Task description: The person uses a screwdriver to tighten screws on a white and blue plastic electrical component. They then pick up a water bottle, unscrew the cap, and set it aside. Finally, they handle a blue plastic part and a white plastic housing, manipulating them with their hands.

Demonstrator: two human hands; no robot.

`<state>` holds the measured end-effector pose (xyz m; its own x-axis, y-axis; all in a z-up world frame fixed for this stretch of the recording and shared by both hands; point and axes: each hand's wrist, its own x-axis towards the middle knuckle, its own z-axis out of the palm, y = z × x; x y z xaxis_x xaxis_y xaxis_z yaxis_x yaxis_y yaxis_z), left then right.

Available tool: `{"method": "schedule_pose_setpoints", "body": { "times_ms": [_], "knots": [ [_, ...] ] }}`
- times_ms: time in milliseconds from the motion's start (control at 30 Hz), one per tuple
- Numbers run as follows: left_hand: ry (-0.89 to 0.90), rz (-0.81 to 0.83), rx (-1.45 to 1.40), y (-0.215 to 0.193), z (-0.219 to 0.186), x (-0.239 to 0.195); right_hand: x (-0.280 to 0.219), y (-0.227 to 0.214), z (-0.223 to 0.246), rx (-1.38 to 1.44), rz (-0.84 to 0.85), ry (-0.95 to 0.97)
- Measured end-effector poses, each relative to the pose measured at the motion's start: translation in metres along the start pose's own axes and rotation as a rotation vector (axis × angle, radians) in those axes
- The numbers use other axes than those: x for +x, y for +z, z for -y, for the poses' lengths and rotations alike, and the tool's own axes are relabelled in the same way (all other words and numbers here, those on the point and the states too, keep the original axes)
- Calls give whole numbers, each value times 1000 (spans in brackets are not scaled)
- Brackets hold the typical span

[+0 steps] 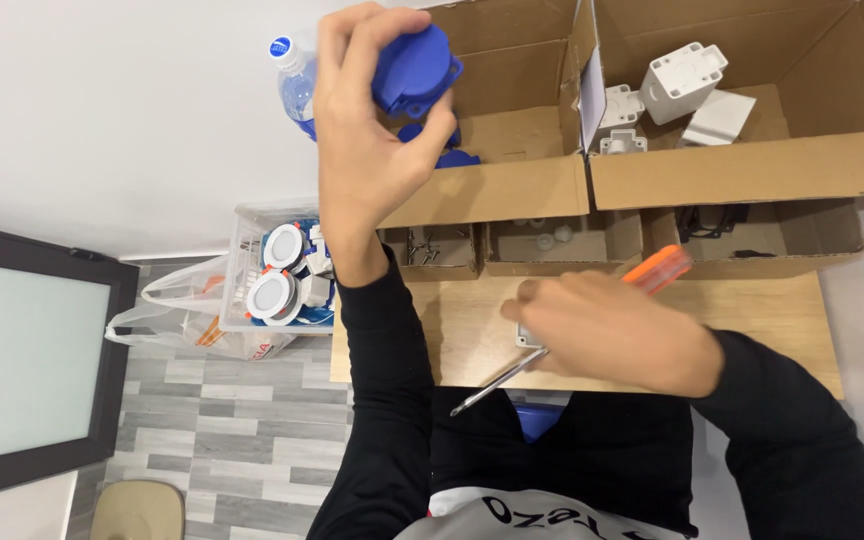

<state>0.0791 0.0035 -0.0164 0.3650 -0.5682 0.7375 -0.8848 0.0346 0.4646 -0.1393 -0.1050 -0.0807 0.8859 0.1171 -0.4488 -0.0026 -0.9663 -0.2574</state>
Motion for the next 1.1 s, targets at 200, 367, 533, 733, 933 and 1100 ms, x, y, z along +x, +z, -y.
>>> {"method": "schedule_pose_setpoints", "body": {
  "times_ms": [200,367,533,733,933,1100],
  "knots": [
    [-147,173,-18,15,21,1,43,51,2,-37,90,-14],
    [-219,405,213,24,55,-8,72,76,-4,-123,105,55],
    [-240,462,242,26,73,-9,83,76,-2,-145,97,114],
    [-279,493,222,33,94,-14,52,37,-9,-120,55,-19],
    [-542,621,279,36,87,-13,-33,-43,-26,-23,-295,-138],
    [-95,473,118,31,51,-3,-69,-51,-46,-128,-914,-204]
  ]
}}
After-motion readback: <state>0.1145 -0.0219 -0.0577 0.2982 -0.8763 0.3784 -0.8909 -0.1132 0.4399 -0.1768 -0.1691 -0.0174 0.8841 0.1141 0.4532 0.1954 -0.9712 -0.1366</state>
